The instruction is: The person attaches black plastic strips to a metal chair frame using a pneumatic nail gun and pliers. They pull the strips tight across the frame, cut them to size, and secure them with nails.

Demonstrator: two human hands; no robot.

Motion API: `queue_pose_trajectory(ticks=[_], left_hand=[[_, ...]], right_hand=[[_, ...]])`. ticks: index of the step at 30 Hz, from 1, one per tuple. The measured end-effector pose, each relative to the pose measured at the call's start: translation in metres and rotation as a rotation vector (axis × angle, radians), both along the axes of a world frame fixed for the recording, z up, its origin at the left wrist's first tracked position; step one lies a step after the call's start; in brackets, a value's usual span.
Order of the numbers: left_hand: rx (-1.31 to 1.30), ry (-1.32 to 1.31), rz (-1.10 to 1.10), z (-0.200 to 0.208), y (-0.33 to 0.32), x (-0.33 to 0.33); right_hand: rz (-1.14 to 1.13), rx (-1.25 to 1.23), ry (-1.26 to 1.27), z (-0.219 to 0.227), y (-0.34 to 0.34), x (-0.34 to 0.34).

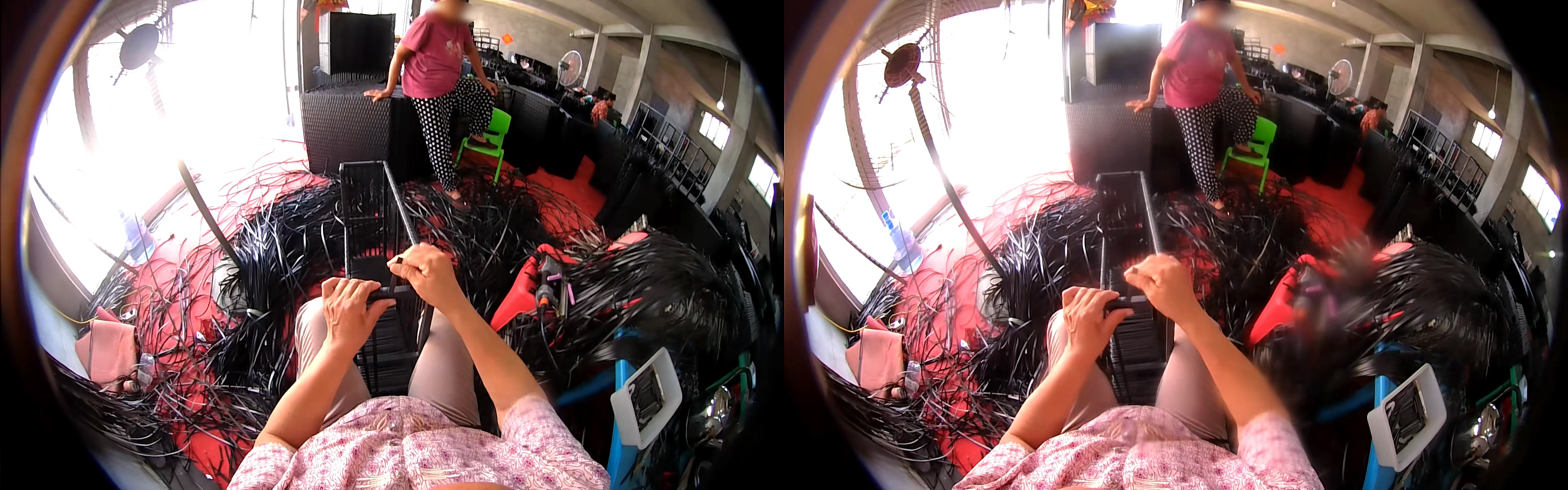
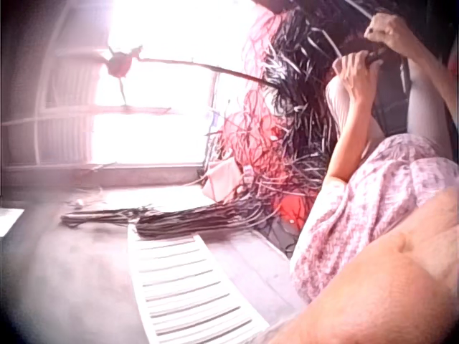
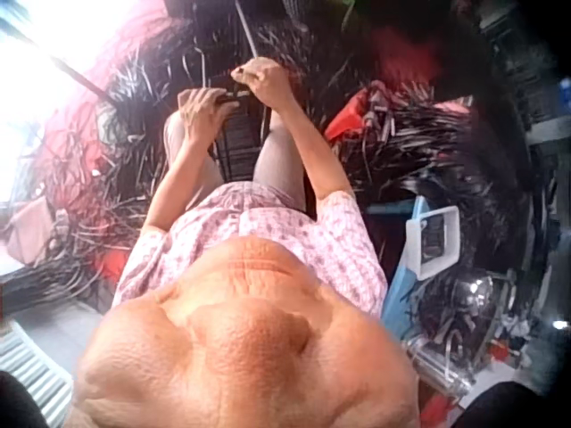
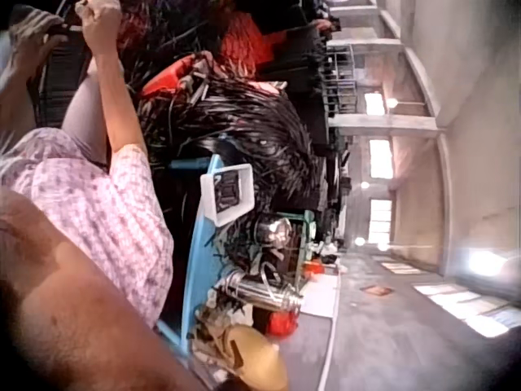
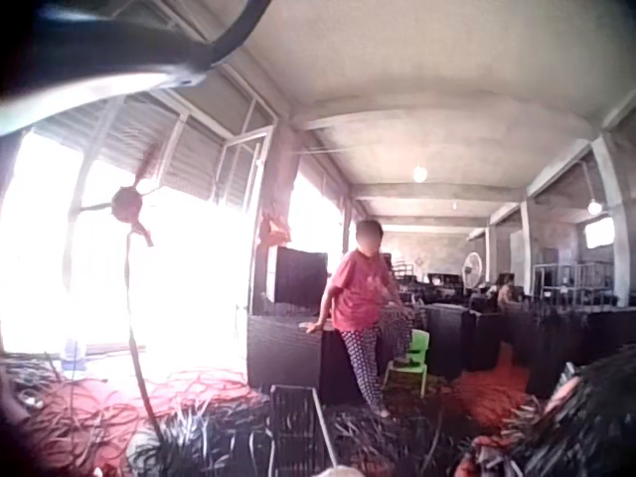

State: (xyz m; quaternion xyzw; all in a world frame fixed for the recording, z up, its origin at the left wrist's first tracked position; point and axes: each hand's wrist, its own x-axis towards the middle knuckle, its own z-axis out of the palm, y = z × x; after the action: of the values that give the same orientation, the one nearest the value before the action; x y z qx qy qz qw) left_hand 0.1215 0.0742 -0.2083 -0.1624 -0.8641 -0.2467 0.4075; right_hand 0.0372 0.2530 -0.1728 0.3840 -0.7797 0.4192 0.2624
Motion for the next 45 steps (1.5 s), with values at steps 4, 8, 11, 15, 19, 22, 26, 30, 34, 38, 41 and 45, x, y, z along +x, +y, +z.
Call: queue_pose_trajectory(ticks=[4,8,11,15,19,22,26,30,34,38,41,45], left_hand=[[0.031,-0.038,0.004,-0.006,0.003,0.0],[0.052,-0.041,0.016,-0.007,0.003,0.0],[0.06,-0.062,0.007,-0.005,0.006,0.001],[0.053,-0.183,0.012,-0.002,0.003,0.003],[-0.023,-0.115,0.021,0.015,0.01,0.011],[-0.118,-0.007,-0.098,0.015,0.009,0.011],[-0.126,-0.065,-0.222,0.017,0.006,-0.001],[-0.152,-0.09,-0.245,0.023,0.001,-0.001],[-0.148,-0.146,-0.265,0.028,-0.001,-0.002],[-0.176,-0.166,-0.292,0.029,0.001,-0.002],[-0.223,-0.162,-0.303,0.027,-0.001,-0.004],[-0.236,-0.165,-0.28,0.025,-0.002,0.002]], right_hand=[[-0.093,0.147,0.036,-0.014,0.004,-0.009],[-0.022,0.318,-0.326,0.001,-0.001,-0.007],[0.0,0.337,-0.379,-0.007,-0.002,-0.016],[-0.014,0.27,-0.449,-0.001,-0.003,-0.006],[-0.061,0.278,-0.415,0.0,-0.003,-0.004],[-0.058,0.224,-0.252,-0.018,-0.005,-0.013],[-0.086,0.229,-0.189,-0.031,0.0,-0.025],[-0.162,0.308,-0.192,-0.036,-0.007,-0.023],[-0.135,0.352,-0.316,-0.031,-0.007,-0.025],[-0.15,0.355,-0.299,-0.035,-0.004,-0.025],[-0.147,0.335,-0.305,-0.027,-0.003,-0.021],[-0.128,0.333,-0.292,-0.027,-0.002,-0.019]])
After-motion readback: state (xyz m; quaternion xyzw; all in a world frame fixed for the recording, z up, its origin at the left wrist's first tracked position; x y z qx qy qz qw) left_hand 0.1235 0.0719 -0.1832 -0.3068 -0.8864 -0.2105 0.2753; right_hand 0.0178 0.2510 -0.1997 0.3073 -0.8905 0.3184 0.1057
